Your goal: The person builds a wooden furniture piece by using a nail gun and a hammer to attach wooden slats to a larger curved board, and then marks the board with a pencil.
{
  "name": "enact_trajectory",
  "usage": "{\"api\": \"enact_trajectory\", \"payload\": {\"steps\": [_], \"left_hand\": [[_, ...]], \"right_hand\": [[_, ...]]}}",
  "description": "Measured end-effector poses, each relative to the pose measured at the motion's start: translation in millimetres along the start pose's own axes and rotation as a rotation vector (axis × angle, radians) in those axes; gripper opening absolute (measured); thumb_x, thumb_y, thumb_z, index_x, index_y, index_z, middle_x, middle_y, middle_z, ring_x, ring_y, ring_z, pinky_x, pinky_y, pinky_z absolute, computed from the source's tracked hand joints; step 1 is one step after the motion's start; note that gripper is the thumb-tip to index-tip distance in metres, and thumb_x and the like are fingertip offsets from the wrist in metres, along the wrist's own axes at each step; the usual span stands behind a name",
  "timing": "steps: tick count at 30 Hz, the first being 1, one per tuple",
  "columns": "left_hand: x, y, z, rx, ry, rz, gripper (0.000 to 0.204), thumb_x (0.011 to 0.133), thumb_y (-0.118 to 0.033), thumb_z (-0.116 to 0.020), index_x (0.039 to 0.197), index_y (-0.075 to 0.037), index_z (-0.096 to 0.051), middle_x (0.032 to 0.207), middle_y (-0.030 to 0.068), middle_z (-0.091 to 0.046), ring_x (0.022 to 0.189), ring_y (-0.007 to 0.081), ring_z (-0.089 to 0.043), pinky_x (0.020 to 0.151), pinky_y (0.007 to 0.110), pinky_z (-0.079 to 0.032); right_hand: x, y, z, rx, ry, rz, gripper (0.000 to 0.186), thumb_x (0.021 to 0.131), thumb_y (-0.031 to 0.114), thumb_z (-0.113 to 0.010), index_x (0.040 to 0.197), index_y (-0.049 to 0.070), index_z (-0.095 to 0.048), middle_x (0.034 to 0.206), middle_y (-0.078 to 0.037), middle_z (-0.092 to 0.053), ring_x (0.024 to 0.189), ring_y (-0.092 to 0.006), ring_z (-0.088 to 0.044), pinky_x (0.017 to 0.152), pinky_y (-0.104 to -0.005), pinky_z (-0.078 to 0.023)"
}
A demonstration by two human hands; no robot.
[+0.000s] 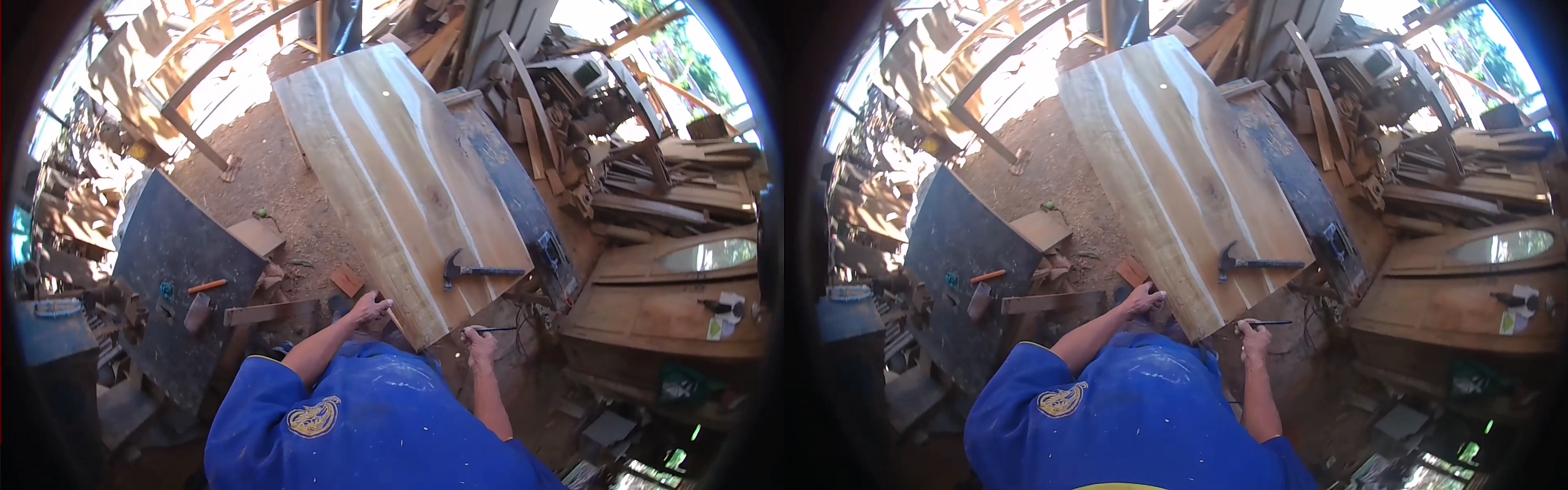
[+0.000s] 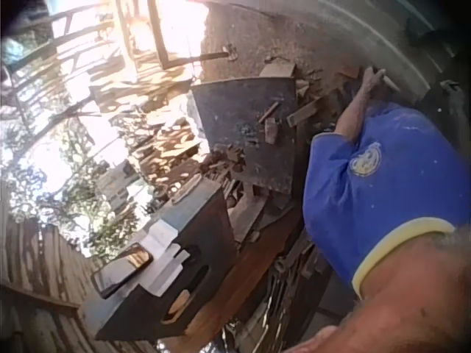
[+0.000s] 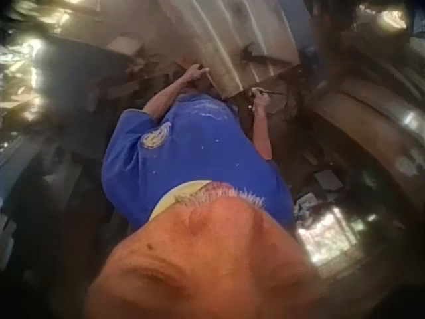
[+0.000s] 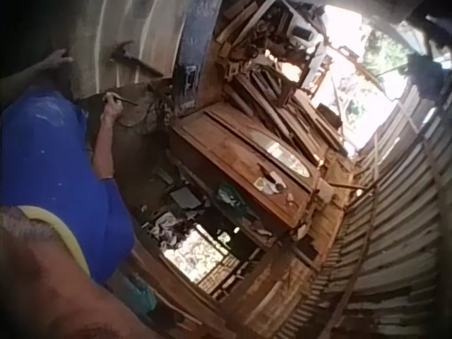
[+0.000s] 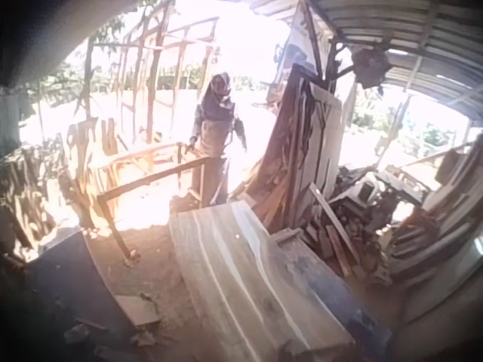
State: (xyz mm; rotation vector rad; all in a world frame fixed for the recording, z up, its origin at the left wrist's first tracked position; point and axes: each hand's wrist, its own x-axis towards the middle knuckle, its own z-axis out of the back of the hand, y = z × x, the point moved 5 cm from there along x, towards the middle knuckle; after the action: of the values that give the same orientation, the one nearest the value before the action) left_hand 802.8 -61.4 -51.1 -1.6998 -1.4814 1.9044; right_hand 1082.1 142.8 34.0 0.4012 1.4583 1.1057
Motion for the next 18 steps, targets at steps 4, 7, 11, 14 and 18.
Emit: {"api": "enact_trajectory", "payload": {"steps": [4, 7, 11, 14, 18], "left_hand": [[14, -1, 9, -0.146, -0.028, 0.130, 0.038, 0.099, -0.035, -0.068, 0.111, -0.001, -0.058, 0.078, 0.0036, -0.058, 0.065, 0.0123, -0.054, 0.056, 0.028, -0.047], [20, 6, 13, -0.099, -0.113, 0.121, 0.040, 0.099, -0.037, -0.066, 0.111, -0.001, -0.058, 0.083, 0.0050, -0.062, 0.070, 0.0142, -0.059, 0.059, 0.029, -0.050], [28, 21, 33, -0.085, -0.175, 0.009, 0.042, 0.102, -0.039, -0.060, 0.120, -0.001, -0.056, 0.105, 0.0101, -0.067, 0.090, 0.0205, -0.066, 0.071, 0.033, -0.056], [25, 20, -2, -0.327, -0.278, 0.071, 0.043, 0.104, -0.040, -0.057, 0.131, -0.006, -0.053, 0.122, 0.0116, -0.062, 0.108, 0.0257, -0.065, 0.091, 0.043, -0.055], [28, 31, -4, -0.550, -0.427, 0.070, 0.051, 0.102, -0.049, -0.056, 0.134, -0.009, -0.050, 0.128, 0.0127, -0.058, 0.111, 0.0305, -0.064, 0.092, 0.047, -0.055]], "right_hand": [[-5, -4, 9, -0.044, -0.036, 0.049, 0.008, 0.087, 0.006, -0.073, 0.093, 0.003, -0.069, 0.077, -0.005, -0.069, 0.067, -0.0130, -0.066, 0.060, -0.0263, -0.051], [-9, 10, 22, -0.188, -0.093, 0.130, 0.009, 0.087, 0.008, -0.074, 0.093, 0.002, -0.069, 0.076, -0.003, -0.068, 0.067, -0.0123, -0.064, 0.062, -0.0267, -0.051], [-40, 98, 33, -0.326, -0.174, 0.380, 0.011, 0.090, 0.013, -0.073, 0.093, 0.002, -0.069, 0.082, -0.002, -0.069, 0.074, -0.0111, -0.064, 0.068, -0.0267, -0.051], [-64, 150, 75, -0.259, -0.242, 0.650, 0.013, 0.095, 0.014, -0.071, 0.098, 0.002, -0.068, 0.094, -0.005, -0.071, 0.088, -0.0124, -0.066, 0.078, -0.0282, -0.052], [-103, 211, 113, 0.008, -0.184, 0.897, 0.017, 0.099, 0.008, -0.066, 0.110, -0.002, -0.058, 0.101, -0.015, -0.069, 0.096, -0.0220, -0.067, 0.086, -0.0325, -0.055]]}}
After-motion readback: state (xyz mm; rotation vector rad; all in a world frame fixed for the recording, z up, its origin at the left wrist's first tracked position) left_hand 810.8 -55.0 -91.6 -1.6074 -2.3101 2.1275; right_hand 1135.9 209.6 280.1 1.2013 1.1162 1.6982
